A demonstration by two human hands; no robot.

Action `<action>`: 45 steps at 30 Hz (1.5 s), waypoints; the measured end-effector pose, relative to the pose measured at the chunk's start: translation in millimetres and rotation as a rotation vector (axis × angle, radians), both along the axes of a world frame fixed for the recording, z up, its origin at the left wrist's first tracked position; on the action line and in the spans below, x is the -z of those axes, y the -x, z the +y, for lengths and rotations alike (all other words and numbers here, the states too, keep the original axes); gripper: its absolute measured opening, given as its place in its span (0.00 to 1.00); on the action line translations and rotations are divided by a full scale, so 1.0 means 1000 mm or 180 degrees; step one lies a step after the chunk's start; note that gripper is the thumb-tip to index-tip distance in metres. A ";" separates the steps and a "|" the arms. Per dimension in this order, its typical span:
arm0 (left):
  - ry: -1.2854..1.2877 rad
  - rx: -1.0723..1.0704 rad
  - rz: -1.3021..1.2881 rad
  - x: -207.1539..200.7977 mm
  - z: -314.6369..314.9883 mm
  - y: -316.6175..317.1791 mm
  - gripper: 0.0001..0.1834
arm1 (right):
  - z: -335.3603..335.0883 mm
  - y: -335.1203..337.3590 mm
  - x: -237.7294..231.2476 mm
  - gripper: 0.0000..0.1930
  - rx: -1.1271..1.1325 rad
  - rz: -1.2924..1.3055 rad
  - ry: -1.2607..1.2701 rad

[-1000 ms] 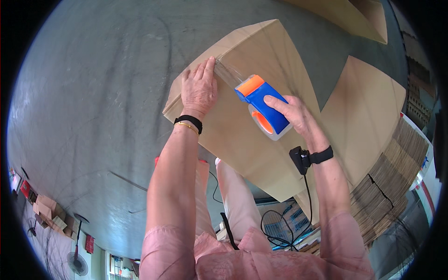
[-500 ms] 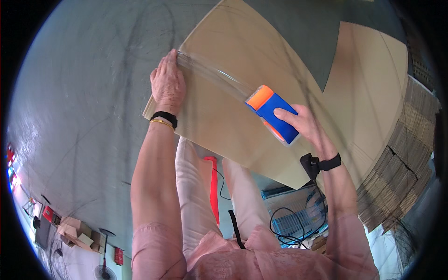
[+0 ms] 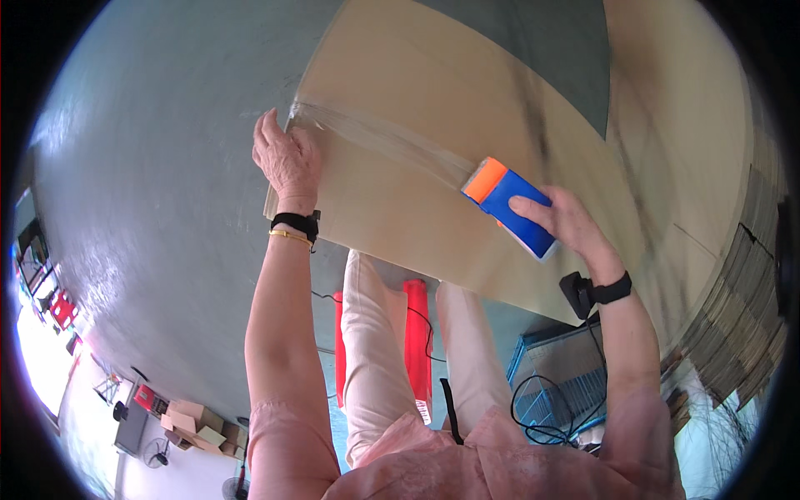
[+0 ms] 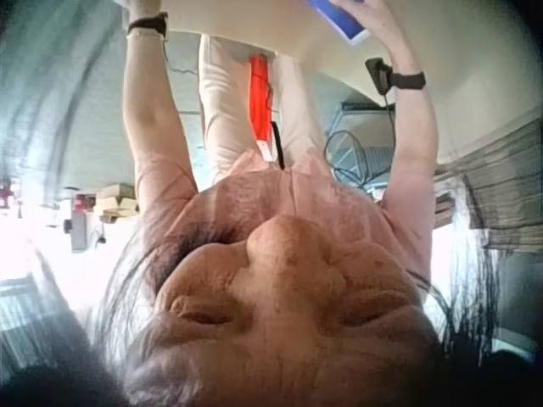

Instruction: The recorder picks up a flat cardboard sheet, unfolds it into a box shape, and uses a tape dispenser to seal the bottom flaps.

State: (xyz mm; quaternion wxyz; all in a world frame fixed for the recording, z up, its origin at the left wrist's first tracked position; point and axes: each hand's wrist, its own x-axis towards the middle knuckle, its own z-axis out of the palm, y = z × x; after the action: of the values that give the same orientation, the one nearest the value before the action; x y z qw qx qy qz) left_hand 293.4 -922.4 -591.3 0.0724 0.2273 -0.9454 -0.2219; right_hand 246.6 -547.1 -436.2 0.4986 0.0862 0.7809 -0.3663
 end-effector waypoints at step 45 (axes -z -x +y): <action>-0.2373 -0.1104 -0.0362 -0.001 -0.028 0.022 0.23 | 0.045 -0.002 0.010 0.27 0.0553 -0.0350 0.0638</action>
State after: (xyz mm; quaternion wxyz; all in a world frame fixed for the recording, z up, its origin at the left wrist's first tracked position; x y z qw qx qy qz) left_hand 271.2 -950.0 -589.9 -0.0309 0.4059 -0.7504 -0.5207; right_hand 248.5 -502.4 -446.1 0.5131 0.1232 0.7016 -0.4789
